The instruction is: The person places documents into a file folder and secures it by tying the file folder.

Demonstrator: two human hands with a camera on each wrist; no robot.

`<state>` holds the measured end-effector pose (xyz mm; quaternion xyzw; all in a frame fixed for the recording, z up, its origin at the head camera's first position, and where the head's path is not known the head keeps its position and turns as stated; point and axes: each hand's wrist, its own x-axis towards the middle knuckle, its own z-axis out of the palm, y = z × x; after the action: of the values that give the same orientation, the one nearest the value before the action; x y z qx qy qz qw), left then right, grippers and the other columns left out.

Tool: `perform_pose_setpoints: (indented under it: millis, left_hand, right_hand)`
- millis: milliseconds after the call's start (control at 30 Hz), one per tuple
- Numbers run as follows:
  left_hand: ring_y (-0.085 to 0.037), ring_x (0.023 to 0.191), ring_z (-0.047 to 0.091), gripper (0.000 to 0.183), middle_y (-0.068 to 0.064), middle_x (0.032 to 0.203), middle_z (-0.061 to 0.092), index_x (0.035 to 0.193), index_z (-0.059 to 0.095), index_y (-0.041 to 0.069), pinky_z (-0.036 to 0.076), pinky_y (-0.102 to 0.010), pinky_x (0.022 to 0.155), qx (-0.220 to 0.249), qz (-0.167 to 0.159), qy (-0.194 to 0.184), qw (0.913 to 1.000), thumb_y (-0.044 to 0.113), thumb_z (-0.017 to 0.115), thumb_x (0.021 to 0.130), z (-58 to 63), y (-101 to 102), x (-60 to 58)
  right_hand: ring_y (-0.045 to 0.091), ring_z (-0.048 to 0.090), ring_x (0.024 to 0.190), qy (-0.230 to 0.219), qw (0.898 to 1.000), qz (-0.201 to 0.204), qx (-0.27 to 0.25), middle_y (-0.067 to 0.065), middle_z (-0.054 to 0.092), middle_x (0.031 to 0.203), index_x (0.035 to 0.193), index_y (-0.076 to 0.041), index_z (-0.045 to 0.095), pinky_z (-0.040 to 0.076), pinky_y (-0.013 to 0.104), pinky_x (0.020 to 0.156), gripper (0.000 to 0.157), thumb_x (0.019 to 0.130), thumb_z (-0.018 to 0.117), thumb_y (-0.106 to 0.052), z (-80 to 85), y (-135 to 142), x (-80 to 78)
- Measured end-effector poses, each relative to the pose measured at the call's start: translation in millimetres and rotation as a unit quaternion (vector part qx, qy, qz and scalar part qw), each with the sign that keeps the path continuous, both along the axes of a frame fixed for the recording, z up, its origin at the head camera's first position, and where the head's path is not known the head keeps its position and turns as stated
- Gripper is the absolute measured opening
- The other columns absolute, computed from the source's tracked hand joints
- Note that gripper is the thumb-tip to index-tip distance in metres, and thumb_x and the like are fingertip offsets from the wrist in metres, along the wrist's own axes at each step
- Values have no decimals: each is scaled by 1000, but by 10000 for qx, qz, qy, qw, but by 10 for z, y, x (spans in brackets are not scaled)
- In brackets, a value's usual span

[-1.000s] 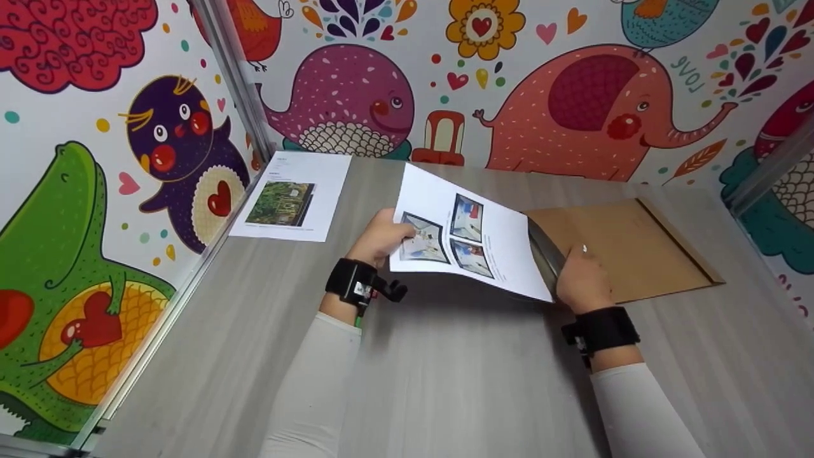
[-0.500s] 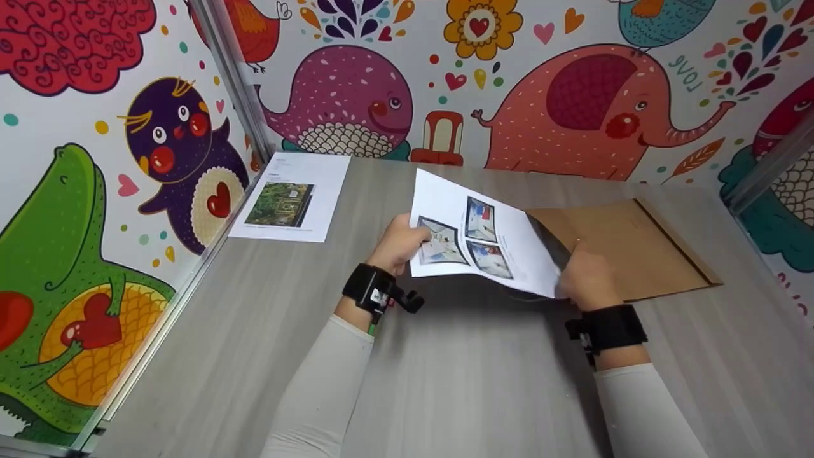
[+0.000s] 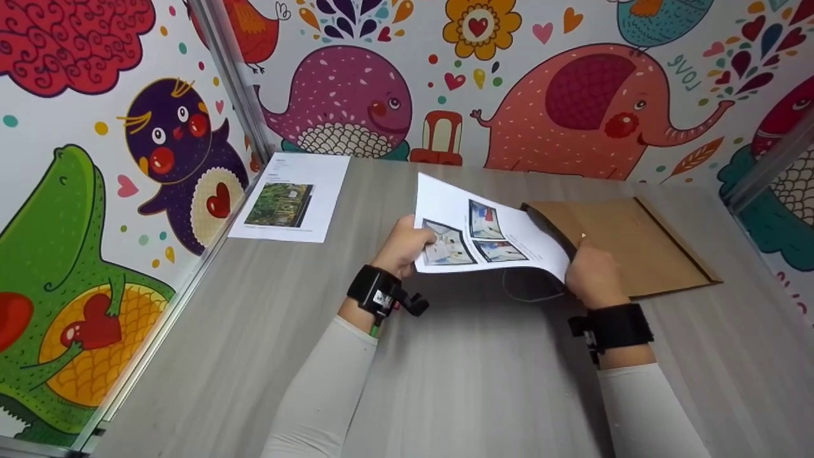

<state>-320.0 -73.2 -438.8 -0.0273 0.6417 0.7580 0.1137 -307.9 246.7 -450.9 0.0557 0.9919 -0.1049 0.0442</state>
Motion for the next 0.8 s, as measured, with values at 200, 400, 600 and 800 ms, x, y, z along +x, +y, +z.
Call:
perform_pose_setpoints:
  millis: [200, 400, 600, 800]
  left_hand:
    - [-34, 89, 73, 42, -26, 111, 65, 127, 50, -6, 63, -38, 75, 63, 203, -15, 9998, -10, 45, 86, 48, 13, 21]
    - [-35, 93, 73, 45, -27, 113, 64, 129, 50, -7, 62, -39, 77, 123, 186, 53, 9997, -10, 43, 85, 105, 35, 44]
    - [-37, 98, 71, 45, -29, 117, 64, 132, 49, -6, 62, -40, 78, 124, 297, 155, 9994, -8, 41, 87, 126, 14, 58]
    - [-39, 102, 70, 47, -31, 120, 62, 133, 49, -8, 61, -40, 80, 272, 328, 131, 9990, -9, 40, 87, 141, -2, 67]
  right_hand:
    - [46, 59, 94, -140, 9989, 23, -452, 44, 54, 122, 140, 21, 37, 54, 54, 79, 55, 91, 43, -3, 25, 91, -12]
    - [42, 52, 93, -439, 9924, 15, -1145, 40, 49, 129, 148, 16, 28, 50, 47, 74, 65, 89, 41, -5, 42, 198, -15]
    - [47, 48, 109, -512, 9887, 57, -1405, 41, 36, 146, 154, 10, 18, 47, 55, 90, 65, 92, 31, -8, 64, 237, -6]
    - [44, 51, 100, -547, 9883, 232, -1404, 38, 48, 132, 147, 15, 31, 49, 49, 80, 58, 94, 30, -9, 76, 300, -17]
